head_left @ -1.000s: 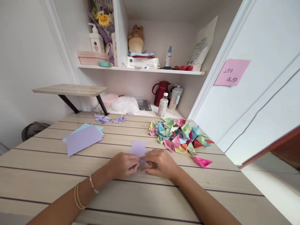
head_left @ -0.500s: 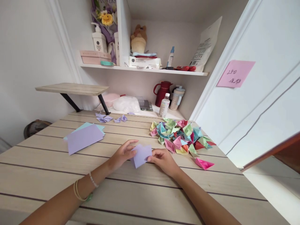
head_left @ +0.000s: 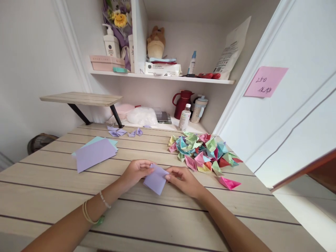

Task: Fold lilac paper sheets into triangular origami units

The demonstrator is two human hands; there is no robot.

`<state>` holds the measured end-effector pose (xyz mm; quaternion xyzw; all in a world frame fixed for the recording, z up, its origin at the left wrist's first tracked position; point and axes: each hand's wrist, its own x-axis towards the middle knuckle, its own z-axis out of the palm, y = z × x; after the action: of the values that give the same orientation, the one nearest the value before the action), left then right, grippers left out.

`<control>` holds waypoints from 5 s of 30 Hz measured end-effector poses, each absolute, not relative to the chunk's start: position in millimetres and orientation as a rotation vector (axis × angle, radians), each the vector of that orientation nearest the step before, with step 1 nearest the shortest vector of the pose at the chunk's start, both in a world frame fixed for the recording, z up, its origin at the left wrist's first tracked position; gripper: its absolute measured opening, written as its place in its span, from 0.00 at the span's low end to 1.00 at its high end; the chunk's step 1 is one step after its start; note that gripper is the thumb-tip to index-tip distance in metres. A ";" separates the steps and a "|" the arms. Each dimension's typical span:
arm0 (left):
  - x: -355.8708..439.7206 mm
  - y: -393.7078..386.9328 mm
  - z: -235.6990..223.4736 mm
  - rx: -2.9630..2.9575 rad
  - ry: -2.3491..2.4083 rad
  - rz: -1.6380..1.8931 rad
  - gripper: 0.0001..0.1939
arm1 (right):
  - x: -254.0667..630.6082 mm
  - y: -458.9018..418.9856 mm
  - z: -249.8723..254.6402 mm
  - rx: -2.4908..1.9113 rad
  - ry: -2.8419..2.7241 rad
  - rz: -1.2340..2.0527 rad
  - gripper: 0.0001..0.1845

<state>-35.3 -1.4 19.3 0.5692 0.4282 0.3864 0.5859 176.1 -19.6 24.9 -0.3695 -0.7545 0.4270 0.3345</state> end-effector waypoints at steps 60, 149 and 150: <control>-26.7 -24.8 26.3 1.816 1.083 1.336 0.03 | 173.4 -22.8 25.1 -1.120 -1.730 0.751 0.15; -23.9 -18.4 32.8 1.168 1.039 0.995 0.10 | 166.5 -23.8 25.3 -0.978 -1.074 1.540 0.12; -24.0 -18.1 32.3 1.173 1.031 0.976 0.10 | 166.9 -23.5 24.7 -0.984 -1.083 1.533 0.12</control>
<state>-24.0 -18.1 32.3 0.5069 0.4455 0.4221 0.6053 166.9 -23.5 24.7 -0.4049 -0.4455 0.6310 0.4892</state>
